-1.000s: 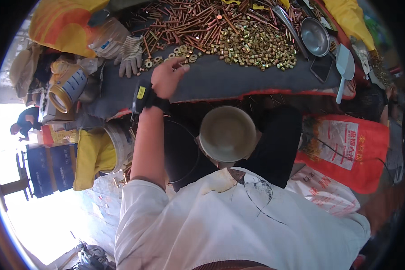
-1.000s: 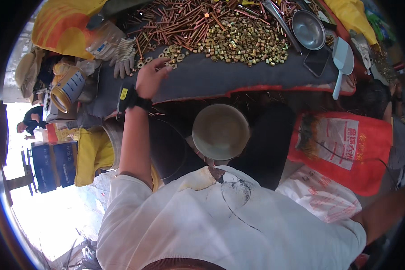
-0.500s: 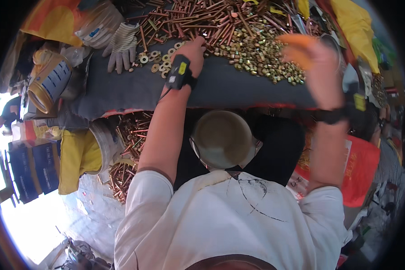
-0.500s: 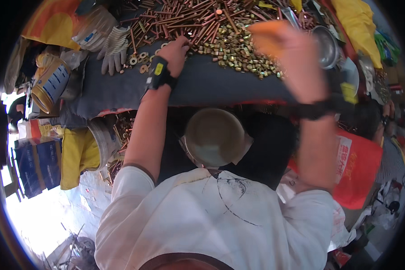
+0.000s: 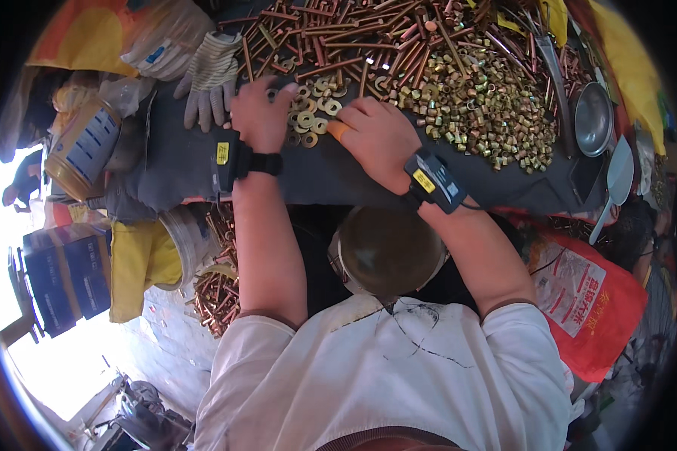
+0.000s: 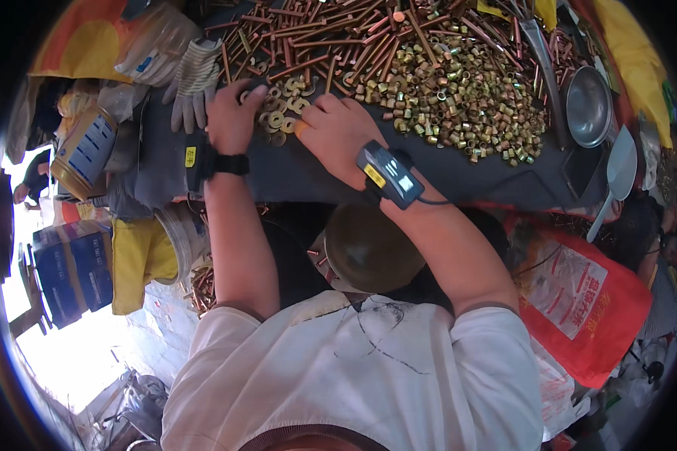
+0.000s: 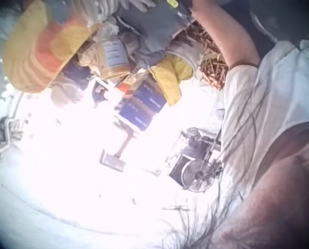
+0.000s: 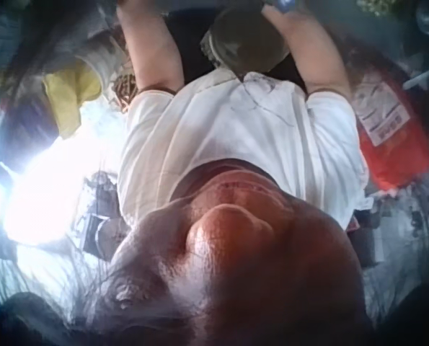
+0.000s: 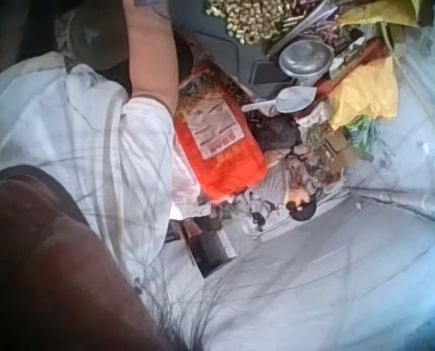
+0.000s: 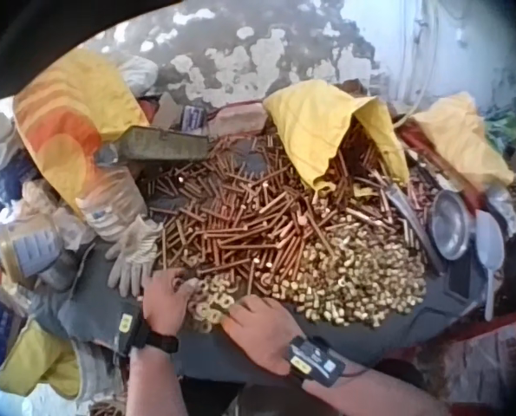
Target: Manually assembling bolts with washers and nuts and placing them into a bucket.
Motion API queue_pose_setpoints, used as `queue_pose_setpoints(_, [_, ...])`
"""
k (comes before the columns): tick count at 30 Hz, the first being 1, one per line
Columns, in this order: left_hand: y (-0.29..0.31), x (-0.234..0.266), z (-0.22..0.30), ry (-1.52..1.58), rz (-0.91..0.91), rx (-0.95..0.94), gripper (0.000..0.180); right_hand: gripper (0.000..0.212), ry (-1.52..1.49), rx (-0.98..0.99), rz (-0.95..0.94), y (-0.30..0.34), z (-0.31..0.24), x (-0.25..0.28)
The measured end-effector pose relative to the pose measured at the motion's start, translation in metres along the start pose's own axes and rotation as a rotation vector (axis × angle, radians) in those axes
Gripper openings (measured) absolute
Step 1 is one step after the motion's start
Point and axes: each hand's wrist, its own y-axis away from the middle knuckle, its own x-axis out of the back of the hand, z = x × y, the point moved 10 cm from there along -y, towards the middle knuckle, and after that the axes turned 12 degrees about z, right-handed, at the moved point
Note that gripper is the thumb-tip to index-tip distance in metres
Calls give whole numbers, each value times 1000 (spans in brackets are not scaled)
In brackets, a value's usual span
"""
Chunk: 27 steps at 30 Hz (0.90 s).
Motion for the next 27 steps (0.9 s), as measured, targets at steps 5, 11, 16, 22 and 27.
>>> queue_pose_setpoints(5, [40, -10, 64, -99, -148, -165, 37, 6, 180, -28, -26, 16, 21, 29])
queue_pose_setpoints(11, [76, -34, 114, 4, -200, -287, 27, 3, 224, -121, -88, 29, 41, 46])
queue_pose_setpoints(16, [59, -25, 107, 246, -222, -265, 22, 5, 259, -44, -108, 32, 35, 52])
queue_pose_setpoints(22, [26, -13, 81, 259, -120, -67, 25, 15, 242, -40, -63, 39, 39, 55])
queue_pose_setpoints(27, [41, -29, 123, 72, -92, -405, 22, 17, 263, -86, -134, 36, 35, 43])
